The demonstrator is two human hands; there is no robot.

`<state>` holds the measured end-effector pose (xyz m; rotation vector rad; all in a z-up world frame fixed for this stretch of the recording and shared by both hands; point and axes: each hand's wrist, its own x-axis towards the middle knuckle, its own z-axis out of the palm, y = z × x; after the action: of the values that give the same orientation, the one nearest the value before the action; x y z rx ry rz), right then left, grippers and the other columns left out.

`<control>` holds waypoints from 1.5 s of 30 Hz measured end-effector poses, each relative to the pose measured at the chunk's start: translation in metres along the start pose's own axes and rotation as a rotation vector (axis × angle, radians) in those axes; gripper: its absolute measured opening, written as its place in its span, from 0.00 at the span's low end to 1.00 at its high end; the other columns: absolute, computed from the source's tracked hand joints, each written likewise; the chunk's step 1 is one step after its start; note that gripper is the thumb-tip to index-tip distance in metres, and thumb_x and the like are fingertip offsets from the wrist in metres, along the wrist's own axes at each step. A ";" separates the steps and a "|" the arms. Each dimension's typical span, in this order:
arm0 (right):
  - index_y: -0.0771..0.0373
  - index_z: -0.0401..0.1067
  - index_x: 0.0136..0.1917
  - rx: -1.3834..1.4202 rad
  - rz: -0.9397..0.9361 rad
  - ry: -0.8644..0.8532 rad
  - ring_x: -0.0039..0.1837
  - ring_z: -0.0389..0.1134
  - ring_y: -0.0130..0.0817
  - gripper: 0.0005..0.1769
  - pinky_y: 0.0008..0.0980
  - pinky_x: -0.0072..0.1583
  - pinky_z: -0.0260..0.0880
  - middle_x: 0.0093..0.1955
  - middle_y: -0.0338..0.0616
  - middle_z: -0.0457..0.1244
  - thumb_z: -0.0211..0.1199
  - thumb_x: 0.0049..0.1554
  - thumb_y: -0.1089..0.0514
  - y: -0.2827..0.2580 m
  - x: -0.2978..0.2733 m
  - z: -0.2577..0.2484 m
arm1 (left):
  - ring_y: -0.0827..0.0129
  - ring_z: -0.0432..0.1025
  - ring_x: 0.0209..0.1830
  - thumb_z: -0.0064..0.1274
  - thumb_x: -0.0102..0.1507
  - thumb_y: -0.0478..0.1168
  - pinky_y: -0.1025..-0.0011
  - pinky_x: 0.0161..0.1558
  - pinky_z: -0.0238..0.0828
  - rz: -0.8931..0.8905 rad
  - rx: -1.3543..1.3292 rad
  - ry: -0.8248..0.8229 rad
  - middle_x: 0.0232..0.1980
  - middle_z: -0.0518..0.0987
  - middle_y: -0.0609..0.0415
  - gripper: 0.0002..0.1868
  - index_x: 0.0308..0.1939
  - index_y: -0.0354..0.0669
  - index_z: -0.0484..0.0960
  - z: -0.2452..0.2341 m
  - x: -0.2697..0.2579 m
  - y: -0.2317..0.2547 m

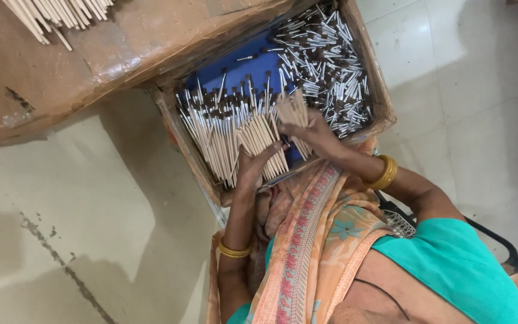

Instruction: Sorting and bundling thin wooden sticks before placing them into a box.

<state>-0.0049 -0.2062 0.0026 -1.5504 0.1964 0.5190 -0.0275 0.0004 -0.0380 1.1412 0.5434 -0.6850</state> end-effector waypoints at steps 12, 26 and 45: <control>0.69 0.70 0.52 0.154 -0.065 -0.106 0.41 0.73 0.32 0.09 0.28 0.42 0.79 0.42 0.49 0.68 0.63 0.63 0.60 -0.022 0.003 -0.012 | 0.60 0.82 0.45 0.62 0.63 0.33 0.62 0.49 0.87 0.339 -0.066 -0.288 0.47 0.83 0.41 0.19 0.56 0.33 0.77 0.013 -0.011 0.023; 0.71 0.71 0.61 -0.842 -0.383 -0.110 0.35 0.71 0.30 0.21 0.25 0.34 0.73 0.44 0.57 0.71 0.67 0.60 0.54 0.017 0.037 -0.013 | 0.56 0.81 0.42 0.61 0.63 0.29 0.60 0.42 0.85 0.268 -0.389 0.014 0.45 0.81 0.41 0.20 0.57 0.26 0.74 -0.037 -0.048 0.030; 0.70 0.59 0.71 -0.262 -0.127 -0.055 0.44 0.70 0.33 0.29 0.33 0.44 0.77 0.47 0.53 0.66 0.63 0.59 0.63 -0.001 -0.014 -0.028 | 0.55 0.82 0.46 0.59 0.62 0.28 0.61 0.44 0.85 0.283 -0.371 -0.201 0.48 0.84 0.35 0.19 0.55 0.25 0.75 -0.002 -0.016 0.050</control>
<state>-0.0108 -0.2366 0.0092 -1.7875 -0.0135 0.5008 -0.0018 0.0191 0.0045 0.7704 0.3120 -0.4247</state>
